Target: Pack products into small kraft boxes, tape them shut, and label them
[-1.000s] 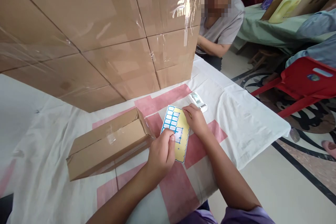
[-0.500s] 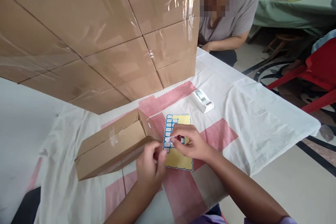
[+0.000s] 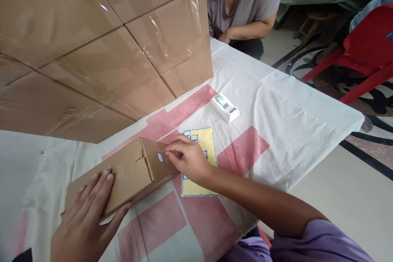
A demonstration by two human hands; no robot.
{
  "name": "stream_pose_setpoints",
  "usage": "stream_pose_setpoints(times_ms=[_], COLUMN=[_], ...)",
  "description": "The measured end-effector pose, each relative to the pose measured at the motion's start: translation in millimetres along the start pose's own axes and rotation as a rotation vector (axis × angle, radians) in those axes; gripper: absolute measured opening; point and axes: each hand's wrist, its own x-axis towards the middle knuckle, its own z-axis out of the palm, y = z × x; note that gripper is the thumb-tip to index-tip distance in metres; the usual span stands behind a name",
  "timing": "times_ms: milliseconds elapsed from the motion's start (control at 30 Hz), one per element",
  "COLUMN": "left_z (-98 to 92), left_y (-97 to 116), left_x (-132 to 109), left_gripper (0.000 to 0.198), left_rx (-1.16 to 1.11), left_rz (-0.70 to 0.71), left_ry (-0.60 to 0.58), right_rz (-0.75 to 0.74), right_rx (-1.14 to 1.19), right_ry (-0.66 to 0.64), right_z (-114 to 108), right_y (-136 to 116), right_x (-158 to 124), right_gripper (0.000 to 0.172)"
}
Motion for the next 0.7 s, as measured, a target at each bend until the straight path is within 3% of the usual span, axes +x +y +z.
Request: stream_pose_setpoints(times_ms=[167, 700], left_z=[-3.2, -7.7], left_y=[5, 10], left_x=[-1, 2], left_gripper=[0.082, 0.083], left_rx=[0.01, 0.028], left_rz=[-0.047, -0.079], left_ry=[-0.008, -0.052], right_rz=[-0.046, -0.034], right_rx=[0.038, 0.182], right_ry=[0.035, 0.044], right_z=[17, 23], right_y=[5, 5], right_x=[-11, -13], right_gripper=[0.01, 0.016])
